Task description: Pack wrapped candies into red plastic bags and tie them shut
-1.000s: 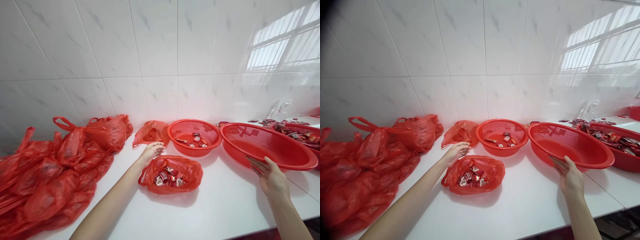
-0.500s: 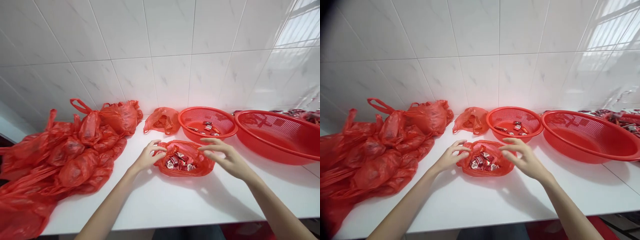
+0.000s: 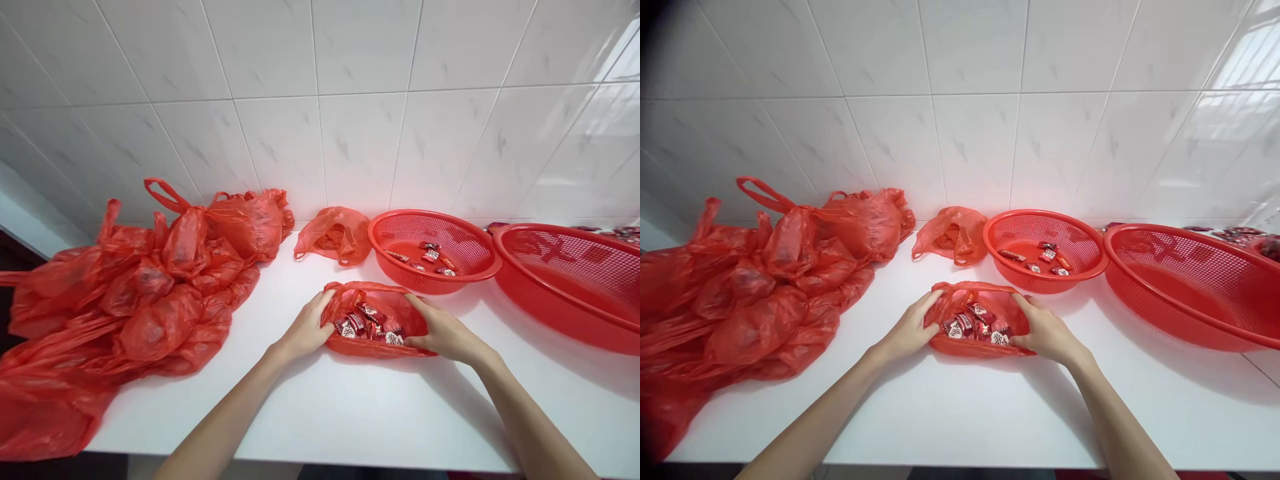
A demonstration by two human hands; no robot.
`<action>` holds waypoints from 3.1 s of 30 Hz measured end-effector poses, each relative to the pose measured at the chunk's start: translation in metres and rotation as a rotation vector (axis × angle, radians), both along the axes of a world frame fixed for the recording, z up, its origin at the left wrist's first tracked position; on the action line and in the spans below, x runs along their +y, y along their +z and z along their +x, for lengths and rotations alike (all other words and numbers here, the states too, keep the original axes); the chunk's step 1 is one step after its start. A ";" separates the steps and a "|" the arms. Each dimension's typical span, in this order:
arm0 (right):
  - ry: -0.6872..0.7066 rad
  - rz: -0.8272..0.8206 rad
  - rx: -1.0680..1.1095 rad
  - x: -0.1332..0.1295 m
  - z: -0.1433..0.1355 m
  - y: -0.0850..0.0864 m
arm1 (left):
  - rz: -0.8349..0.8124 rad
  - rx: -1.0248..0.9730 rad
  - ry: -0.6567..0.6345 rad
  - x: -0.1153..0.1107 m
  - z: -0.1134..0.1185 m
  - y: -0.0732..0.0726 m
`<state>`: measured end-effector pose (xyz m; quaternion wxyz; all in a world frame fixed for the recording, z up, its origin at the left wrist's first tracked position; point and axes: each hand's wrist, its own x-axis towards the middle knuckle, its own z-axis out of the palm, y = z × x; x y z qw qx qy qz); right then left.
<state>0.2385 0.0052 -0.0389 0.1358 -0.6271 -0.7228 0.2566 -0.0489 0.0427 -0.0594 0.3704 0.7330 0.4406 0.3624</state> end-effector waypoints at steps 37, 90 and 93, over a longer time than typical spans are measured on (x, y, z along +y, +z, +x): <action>0.040 0.630 0.909 0.014 -0.052 0.116 | 0.259 -0.226 0.041 -0.026 0.065 0.169; 0.298 -0.001 0.985 0.043 -0.059 0.094 | 0.421 -0.097 -0.113 0.025 0.038 0.138; 0.275 -0.036 1.086 0.047 -0.056 0.095 | 0.465 -0.111 -0.082 0.023 0.038 0.140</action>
